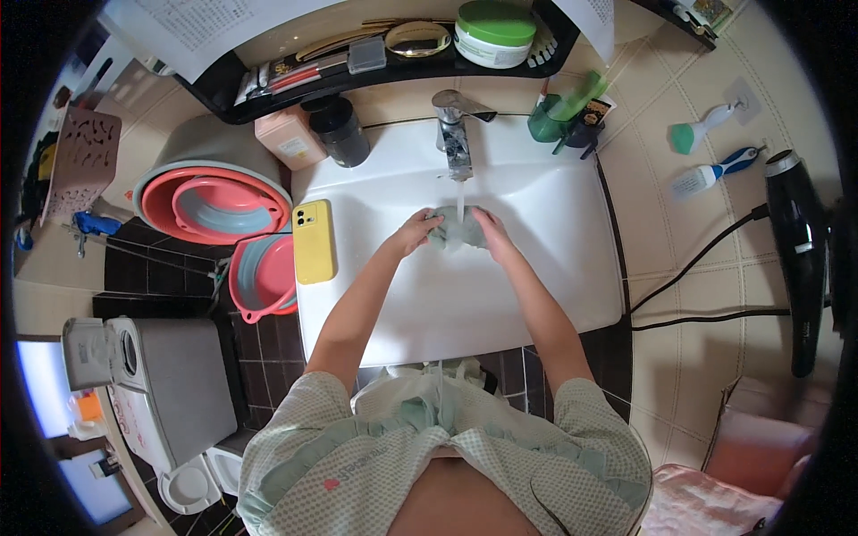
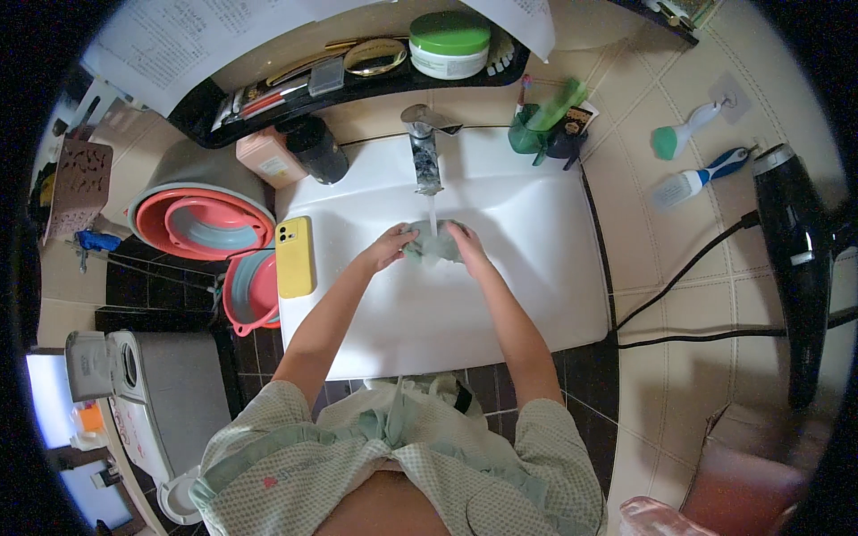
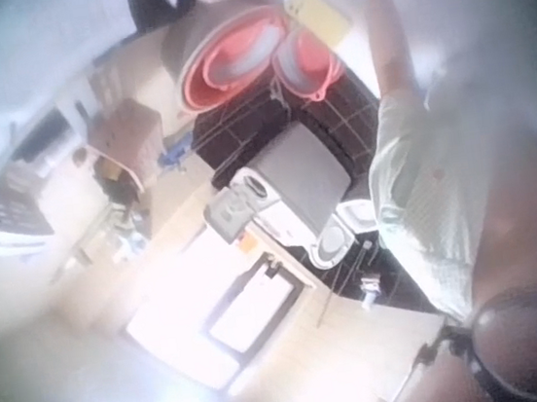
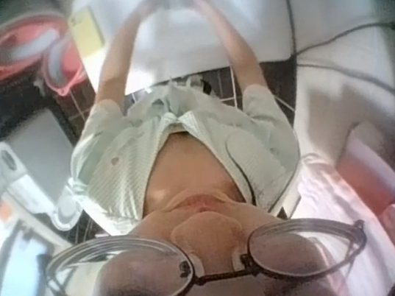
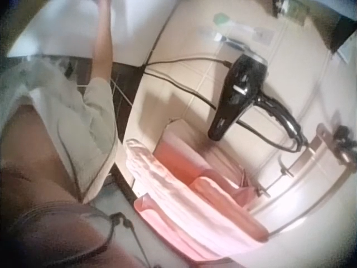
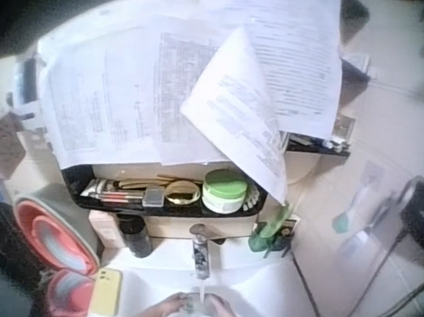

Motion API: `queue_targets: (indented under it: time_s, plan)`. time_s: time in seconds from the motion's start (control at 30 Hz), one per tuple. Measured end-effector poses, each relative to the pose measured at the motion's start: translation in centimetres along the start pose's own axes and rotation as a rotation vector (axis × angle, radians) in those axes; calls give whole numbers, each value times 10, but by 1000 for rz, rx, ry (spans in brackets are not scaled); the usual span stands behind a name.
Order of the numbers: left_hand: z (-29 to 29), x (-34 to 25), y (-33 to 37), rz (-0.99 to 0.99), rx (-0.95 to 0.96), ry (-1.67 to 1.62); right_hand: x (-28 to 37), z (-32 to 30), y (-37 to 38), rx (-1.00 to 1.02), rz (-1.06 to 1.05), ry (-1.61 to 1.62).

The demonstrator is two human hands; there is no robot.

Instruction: The person is washing a small green cloth in a bathroom sink using soap.

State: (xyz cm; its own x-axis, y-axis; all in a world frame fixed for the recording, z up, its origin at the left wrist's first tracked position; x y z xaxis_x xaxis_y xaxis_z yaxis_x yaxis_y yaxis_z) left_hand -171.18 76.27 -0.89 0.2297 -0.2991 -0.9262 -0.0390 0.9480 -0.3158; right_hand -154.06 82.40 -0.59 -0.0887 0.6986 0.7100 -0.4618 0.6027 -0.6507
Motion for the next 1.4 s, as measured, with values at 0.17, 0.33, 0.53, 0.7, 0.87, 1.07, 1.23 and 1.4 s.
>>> queue_targets:
  time_s: [0.17, 0.33, 0.53, 0.7, 0.87, 1.07, 1.23, 1.4]
  plan:
    - [25, 18, 7, -40, -126, -138, 0, -21, 4, -386, -267, -410]
    - [32, 53, 20, 149, -338, -95, -23, 43, 1, -514, -526, -493]
    - [64, 56, 24, 236, -277, 126, -46, 27, 30, -864, -481, -510]
    - [41, 45, 13, -134, -252, -548, -28, 24, 15, -597, -85, -828]
    - [24, 19, -1, 16, -107, -516, -31, -14, 24, -716, -305, -920]
    - [1, 17, -3, 114, -207, 119, 0, -23, 4, -276, -252, -350]
    - [26, 4, 1, 71, -325, -168, -1, -5, -4, -205, -666, -715]
    - [34, -19, -9, -70, -214, -641, -19, 30, -12, -127, -348, -513]
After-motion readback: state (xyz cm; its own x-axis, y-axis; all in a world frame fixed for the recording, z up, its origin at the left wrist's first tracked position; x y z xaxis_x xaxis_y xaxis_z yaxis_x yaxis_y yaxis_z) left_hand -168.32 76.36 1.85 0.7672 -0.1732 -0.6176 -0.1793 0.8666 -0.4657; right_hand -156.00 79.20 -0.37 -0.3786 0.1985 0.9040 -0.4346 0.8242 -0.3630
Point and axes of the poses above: each hand's wrist, its own y-axis towards the middle knuckle, its own z-axis out of the palm, x = y × z, the point moved 2 cm from there along y, towards the middle knuckle, and after that the axes turned 13 degrees about z, right-handed, at the moved point
